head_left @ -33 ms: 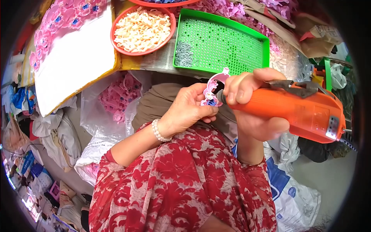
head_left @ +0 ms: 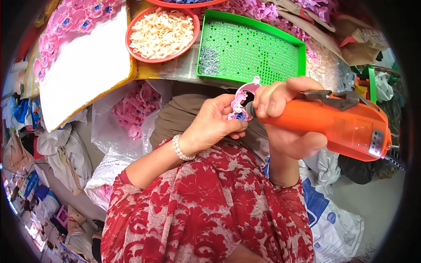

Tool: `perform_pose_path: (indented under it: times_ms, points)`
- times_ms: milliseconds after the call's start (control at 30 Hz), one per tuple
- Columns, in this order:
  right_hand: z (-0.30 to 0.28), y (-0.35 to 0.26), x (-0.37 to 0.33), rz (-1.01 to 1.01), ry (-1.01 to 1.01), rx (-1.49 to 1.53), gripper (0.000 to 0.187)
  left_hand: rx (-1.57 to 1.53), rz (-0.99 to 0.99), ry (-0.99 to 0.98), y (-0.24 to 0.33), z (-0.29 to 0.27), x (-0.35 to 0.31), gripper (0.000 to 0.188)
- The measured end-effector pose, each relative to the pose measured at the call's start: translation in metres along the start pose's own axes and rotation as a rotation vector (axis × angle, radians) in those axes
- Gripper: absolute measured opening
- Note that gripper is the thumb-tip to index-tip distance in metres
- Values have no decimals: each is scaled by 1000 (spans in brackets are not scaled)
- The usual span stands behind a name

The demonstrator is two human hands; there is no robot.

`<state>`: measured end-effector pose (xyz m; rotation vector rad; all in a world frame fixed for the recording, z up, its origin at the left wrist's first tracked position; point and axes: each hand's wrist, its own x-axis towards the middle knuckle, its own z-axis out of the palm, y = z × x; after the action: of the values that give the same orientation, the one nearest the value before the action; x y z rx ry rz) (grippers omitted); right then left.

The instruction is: The recorder is manually assembling pink plastic toy frames by gluing and attaching small decorative accessories.

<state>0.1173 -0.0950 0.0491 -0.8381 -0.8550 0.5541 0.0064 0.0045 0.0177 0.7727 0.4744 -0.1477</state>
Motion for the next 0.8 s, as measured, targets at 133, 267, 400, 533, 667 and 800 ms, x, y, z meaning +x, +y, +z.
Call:
perform_pose_path:
  times_ms: [133, 267, 400, 533, 667, 800]
  points:
    - [4, 2, -3, 16, 38, 5, 84, -11, 9, -6, -2, 1, 1, 22]
    - [2, 6, -4, -6, 38, -10, 85, -12, 12, -15, -2, 3, 1, 22]
    - [5, 6, -5, 6, 68, -24, 85, -24, 19, -26, -3, 2, 2, 23]
    - [1, 8, -6, -11, 31, -19, 82, 14, 30, 13, -5, 4, 0, 22]
    - [6, 7, -5, 23, 27, -117, 77, 14, 46, 37, -7, 3, 2, 19]
    - [1, 15, -5, 3, -26, -45, 74, 78, 22, 86, -7, -3, -3, 17]
